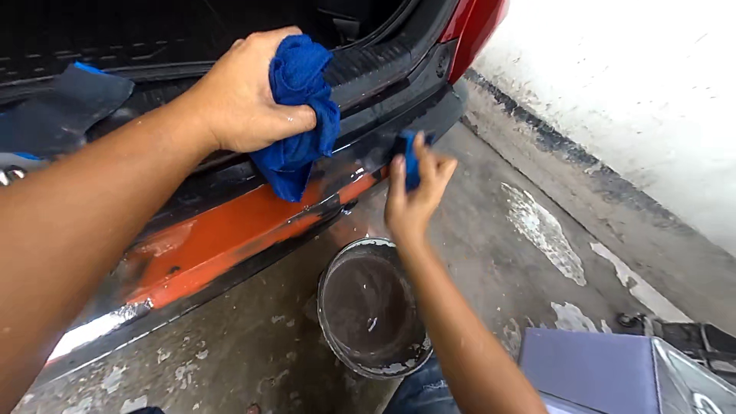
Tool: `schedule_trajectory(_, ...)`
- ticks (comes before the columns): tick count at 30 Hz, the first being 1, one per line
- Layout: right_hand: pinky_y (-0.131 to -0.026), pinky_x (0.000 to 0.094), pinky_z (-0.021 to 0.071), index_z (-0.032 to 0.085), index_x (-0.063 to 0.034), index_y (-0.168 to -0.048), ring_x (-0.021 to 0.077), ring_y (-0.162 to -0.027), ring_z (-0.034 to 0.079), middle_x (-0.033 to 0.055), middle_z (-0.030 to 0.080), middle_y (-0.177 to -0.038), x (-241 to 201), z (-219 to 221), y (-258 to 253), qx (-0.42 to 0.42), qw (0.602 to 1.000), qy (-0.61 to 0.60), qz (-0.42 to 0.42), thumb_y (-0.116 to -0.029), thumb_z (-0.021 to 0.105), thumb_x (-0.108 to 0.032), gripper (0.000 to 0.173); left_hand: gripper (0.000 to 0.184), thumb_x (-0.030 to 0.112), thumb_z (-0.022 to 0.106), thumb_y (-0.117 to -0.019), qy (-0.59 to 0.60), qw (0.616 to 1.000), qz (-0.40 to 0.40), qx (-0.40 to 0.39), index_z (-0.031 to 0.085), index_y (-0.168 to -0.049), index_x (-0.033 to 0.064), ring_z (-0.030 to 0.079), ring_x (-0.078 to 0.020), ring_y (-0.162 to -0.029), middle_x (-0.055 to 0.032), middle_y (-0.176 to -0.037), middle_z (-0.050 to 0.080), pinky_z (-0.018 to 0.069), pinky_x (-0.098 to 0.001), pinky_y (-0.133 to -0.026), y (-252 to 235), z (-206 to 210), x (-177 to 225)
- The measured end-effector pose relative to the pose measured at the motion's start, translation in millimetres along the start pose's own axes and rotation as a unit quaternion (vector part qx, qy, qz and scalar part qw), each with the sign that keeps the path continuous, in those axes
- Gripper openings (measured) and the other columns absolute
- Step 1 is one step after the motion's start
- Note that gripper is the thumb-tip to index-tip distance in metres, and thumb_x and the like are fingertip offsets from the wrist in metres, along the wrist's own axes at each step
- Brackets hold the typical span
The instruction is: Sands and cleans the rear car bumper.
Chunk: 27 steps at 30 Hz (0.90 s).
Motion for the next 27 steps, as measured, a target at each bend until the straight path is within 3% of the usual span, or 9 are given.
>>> schedule_trajectory(3,-0.081,0.0379,0.0534,0.067,-0.0112,-0.133,0.0235,-0.101,0.057,0.0147,0.056,-0.113,-14,-5,36,-0.057,0.997,-0.011,-0.047,-0.0967,0.065,-0.033,0.042,0.037,0.038,0.073,-0.0792,-0.004,1.000,-0.001,0.010,0.063,-0.109,0.0180,0.067,-0.0021,-0.091,0.0066,-0.097,0.070,0.0580,-0.0298,-0.080,-3,-3,-2)
schedule_trajectory(6,-0.075,0.0413,0.0540,0.073,-0.0085,-0.124,0.0258,-0.093,0.059,0.0167,0.058,-0.105,19,7,-23,-0.006,0.999,0.015,-0.050,-0.0942,0.066,-0.036,0.041,0.040,0.037,0.072,-0.0796,-0.005,1.000,-0.008,-0.001,0.063,-0.112,0.0160,0.068,-0.0018,-0.097,0.0050,-0.102,0.072,0.0586,-0.0297,-0.086,-2,-2,-4)
schedule_trajectory(8,-0.078,0.0385,0.0530,0.072,-0.0095,-0.128,0.0237,-0.096,0.058,0.0137,0.057,-0.107,32,12,-52,0.033,0.999,0.042,0.002,-0.0954,0.065,-0.036,0.043,0.042,0.038,0.072,-0.0788,-0.012,1.000,-0.010,0.001,0.063,-0.113,0.0152,0.067,-0.0028,-0.098,0.0041,-0.102,0.071,0.0577,-0.0311,-0.086,0,2,-2)
schedule_trajectory(13,-0.085,0.0385,0.0546,0.066,-0.0144,-0.136,0.0219,-0.105,0.057,0.0129,0.055,-0.117,-9,-5,36,-0.049,0.997,-0.049,-0.044,-0.0962,0.065,-0.031,0.043,0.040,0.040,0.072,-0.0770,-0.014,1.000,-0.009,0.016,0.063,-0.110,0.0189,0.068,-0.0024,-0.092,0.0073,-0.097,0.071,0.0598,-0.0314,-0.080,-1,-1,-3)
schedule_trajectory(16,-0.078,0.0378,0.0543,0.073,-0.0101,-0.124,0.0223,-0.096,0.059,0.0137,0.058,-0.106,16,2,0,-0.007,0.996,-0.056,-0.067,-0.0930,0.069,-0.034,0.039,0.039,0.038,0.071,-0.0783,-0.005,1.000,-0.012,0.010,0.064,-0.112,0.0179,0.069,-0.0024,-0.099,0.0065,-0.103,0.072,0.0604,-0.0307,-0.087,0,0,-5)
schedule_trajectory(19,-0.079,0.0353,0.0520,0.071,-0.0053,-0.127,0.0213,-0.095,0.055,0.0119,0.055,-0.105,31,7,-33,0.053,0.998,-0.036,-0.004,-0.0941,0.067,-0.029,0.041,0.040,0.039,0.071,-0.0776,-0.008,1.000,-0.010,0.015,0.064,-0.111,0.0170,0.069,-0.0029,-0.101,0.0056,-0.104,0.073,0.0600,-0.0311,-0.089,0,1,-3)
schedule_trajectory(22,-0.083,0.0408,0.0545,0.064,-0.0134,-0.138,0.0230,-0.104,0.057,0.0123,0.056,-0.117,1,-4,15,-0.010,0.999,-0.032,0.006,-0.0988,0.063,-0.030,0.043,0.040,0.037,0.072,-0.0773,0.002,1.000,-0.010,0.021,0.064,-0.111,0.0172,0.070,-0.0044,-0.101,0.0058,-0.103,0.073,0.0610,-0.0325,-0.088,0,1,-3)
schedule_trajectory(24,-0.079,0.0385,0.0552,0.068,-0.0177,-0.133,0.0206,-0.101,0.058,0.0102,0.056,-0.114,-4,-5,35,-0.039,0.998,-0.043,-0.029,-0.0951,0.066,-0.035,0.042,0.039,0.038,0.071,-0.0777,-0.005,1.000,-0.012,0.020,0.065,-0.111,0.0187,0.069,-0.0038,-0.101,0.0068,-0.104,0.073,0.0607,-0.0320,-0.088,-3,-2,-5)
schedule_trajectory(27,-0.073,0.0417,0.0552,0.073,-0.0127,-0.124,0.0243,-0.092,0.060,0.0144,0.059,-0.105,28,6,-23,-0.013,1.000,-0.016,-0.021,-0.0929,0.068,-0.036,0.039,0.040,0.039,0.071,-0.0790,-0.011,1.000,-0.013,0.015,0.065,-0.112,0.0175,0.069,-0.0042,-0.104,0.0054,-0.107,0.074,0.0601,-0.0326,-0.092,-2,-1,-7)
Point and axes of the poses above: each hand's wrist, its own y-axis away from the middle knuckle, its own z-axis out of the palm, x = y × z, the point moved 7 cm from there along -y, towards the middle knuckle
